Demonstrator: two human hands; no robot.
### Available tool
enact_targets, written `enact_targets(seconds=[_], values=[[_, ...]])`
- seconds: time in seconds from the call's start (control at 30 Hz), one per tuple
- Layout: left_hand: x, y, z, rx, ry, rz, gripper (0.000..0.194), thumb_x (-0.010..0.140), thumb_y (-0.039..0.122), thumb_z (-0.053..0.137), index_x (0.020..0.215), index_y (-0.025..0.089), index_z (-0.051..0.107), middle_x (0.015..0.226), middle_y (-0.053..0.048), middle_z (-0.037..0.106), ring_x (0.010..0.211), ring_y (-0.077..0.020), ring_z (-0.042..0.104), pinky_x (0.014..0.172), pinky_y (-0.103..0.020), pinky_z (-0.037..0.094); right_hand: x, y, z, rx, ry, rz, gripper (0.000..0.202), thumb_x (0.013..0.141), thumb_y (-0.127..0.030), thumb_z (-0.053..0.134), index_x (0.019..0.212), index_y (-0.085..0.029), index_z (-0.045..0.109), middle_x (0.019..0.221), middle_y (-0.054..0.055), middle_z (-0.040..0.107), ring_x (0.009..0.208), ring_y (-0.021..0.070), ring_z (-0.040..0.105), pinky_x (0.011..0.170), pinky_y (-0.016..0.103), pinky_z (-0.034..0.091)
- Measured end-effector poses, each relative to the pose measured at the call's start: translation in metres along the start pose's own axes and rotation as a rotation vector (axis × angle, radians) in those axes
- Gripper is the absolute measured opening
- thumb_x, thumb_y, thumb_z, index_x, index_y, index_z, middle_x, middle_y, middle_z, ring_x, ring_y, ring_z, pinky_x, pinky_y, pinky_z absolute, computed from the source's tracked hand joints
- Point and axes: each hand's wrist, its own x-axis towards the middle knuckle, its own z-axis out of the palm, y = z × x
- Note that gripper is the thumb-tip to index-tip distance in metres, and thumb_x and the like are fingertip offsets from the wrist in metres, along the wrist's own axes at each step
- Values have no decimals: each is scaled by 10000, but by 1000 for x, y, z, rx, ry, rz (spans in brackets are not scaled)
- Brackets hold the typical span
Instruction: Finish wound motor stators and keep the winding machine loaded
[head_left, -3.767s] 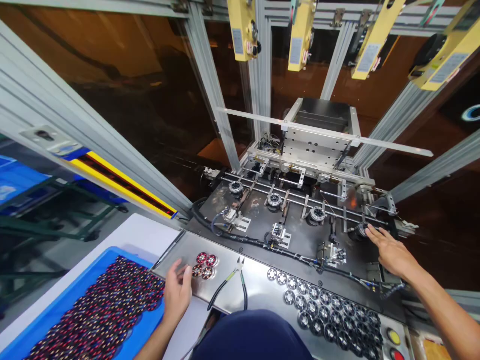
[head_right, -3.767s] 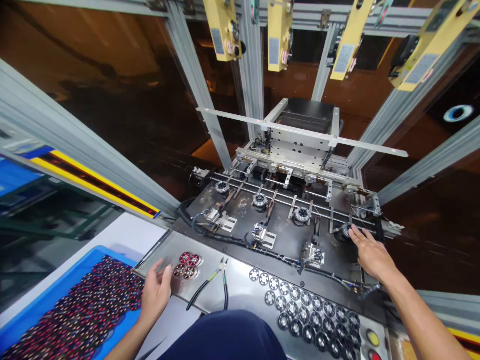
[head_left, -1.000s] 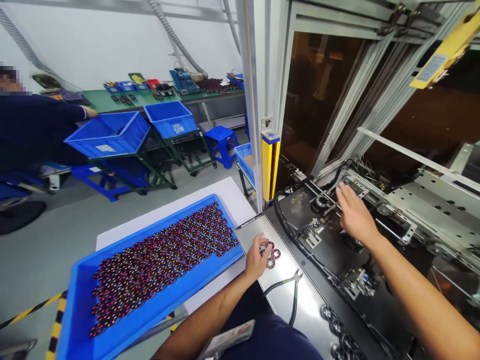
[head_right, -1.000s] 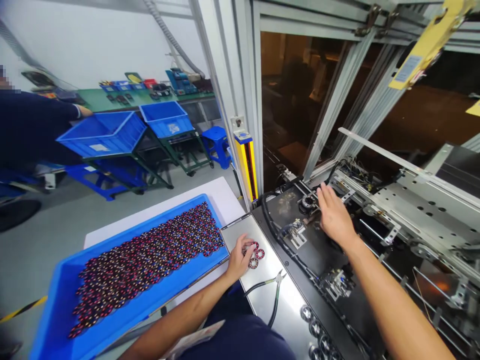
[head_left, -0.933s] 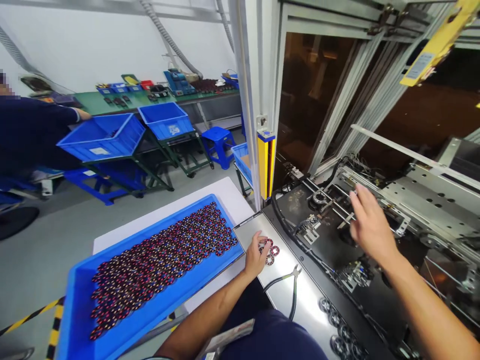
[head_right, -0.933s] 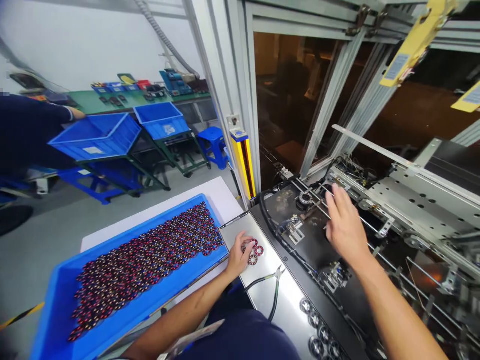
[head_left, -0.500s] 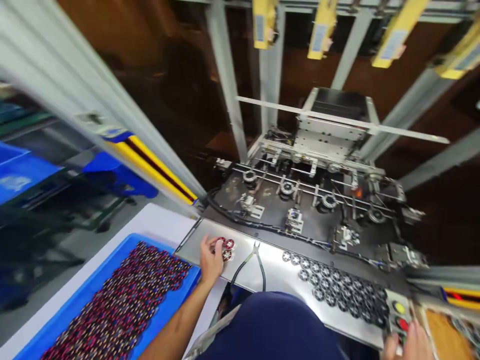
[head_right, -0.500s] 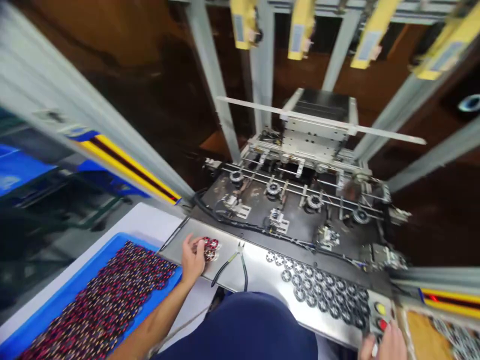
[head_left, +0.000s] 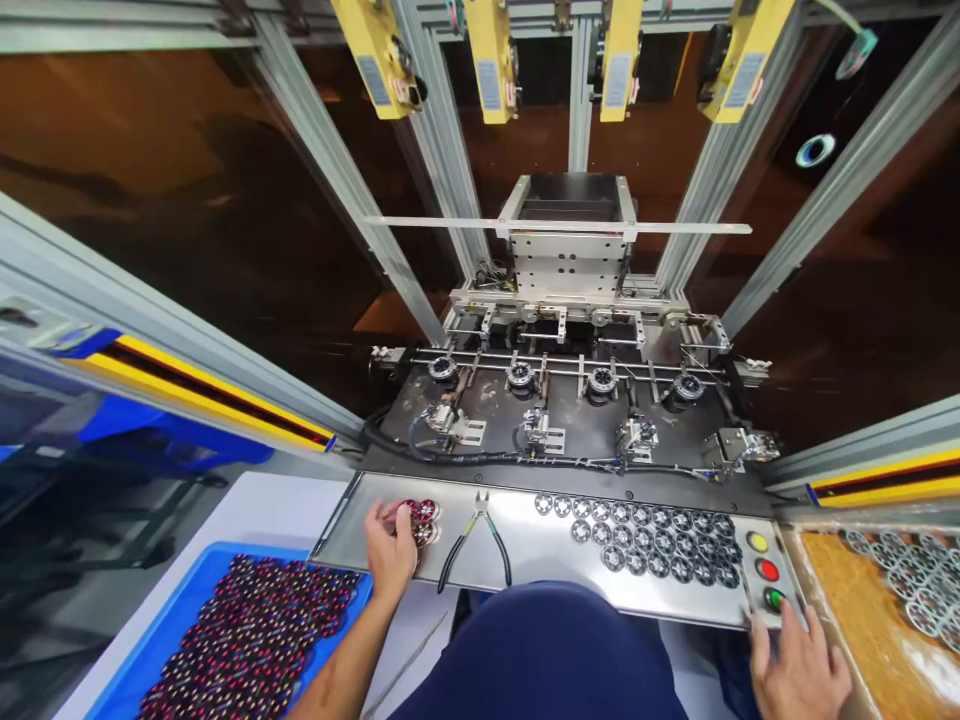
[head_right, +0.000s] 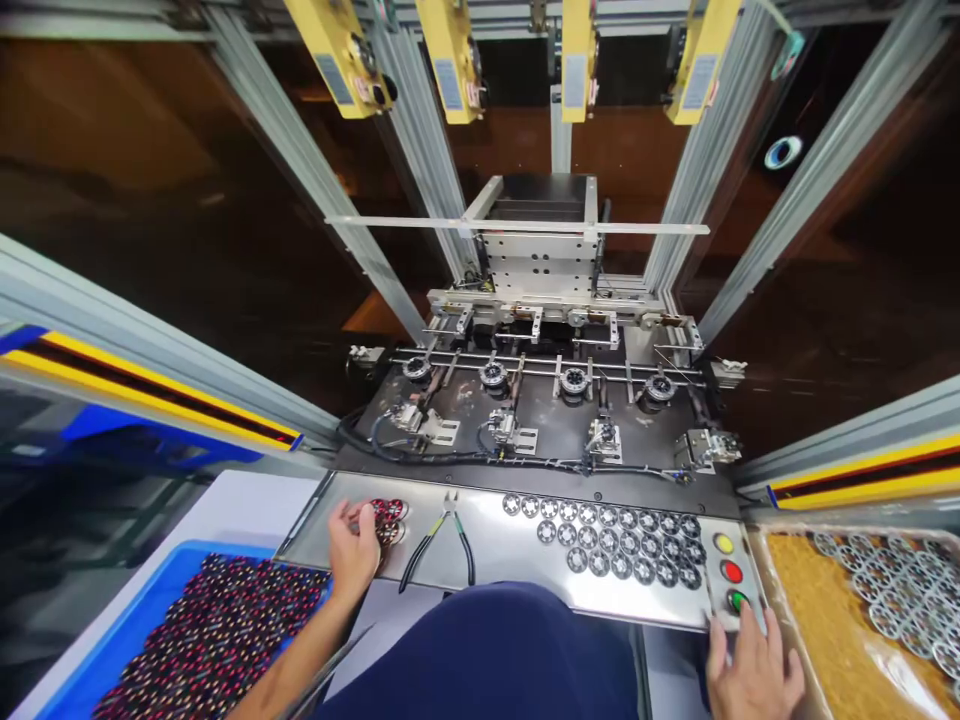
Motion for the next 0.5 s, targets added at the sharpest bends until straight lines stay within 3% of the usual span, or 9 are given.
enact_targets(seconds=[0.13,0.23,0.37,0.5], values=[[0,0,2,-25,17,-7,650,895,567,483,1380,142,401,1212,-166,637,1042,-284,652,1000,-532,512,9,6,13,-13,129,-59,642,960,-467,476,1472,-81,480,1015,226,692,1239,461,577,994,647,422],[0,-1,2,-39,30,-5,631,898,570,487,1360,146,424,1204,-161,646,1023,-274,659,974,-511,530,20,9,21,-1,192,-113,675,892,-418,617,1486,-129,475,1058,229,686,1258,501,549,951,656,454],[0,-2,2,-53,42,-1,618,907,562,496,1360,146,432,1204,-157,652,1010,-265,662,944,-486,545,37,14,25,59,167,-188,669,794,-379,749,1418,-241,552,1150,176,680,1213,480,587,943,617,493],[0,-5,3,-73,58,-2,590,928,541,513,1368,153,448,1199,-138,655,997,-245,667,934,-465,548,50,18,30,155,138,-126,676,796,-365,703,1423,-162,552,1141,211,671,1095,481,641,837,585,550]])
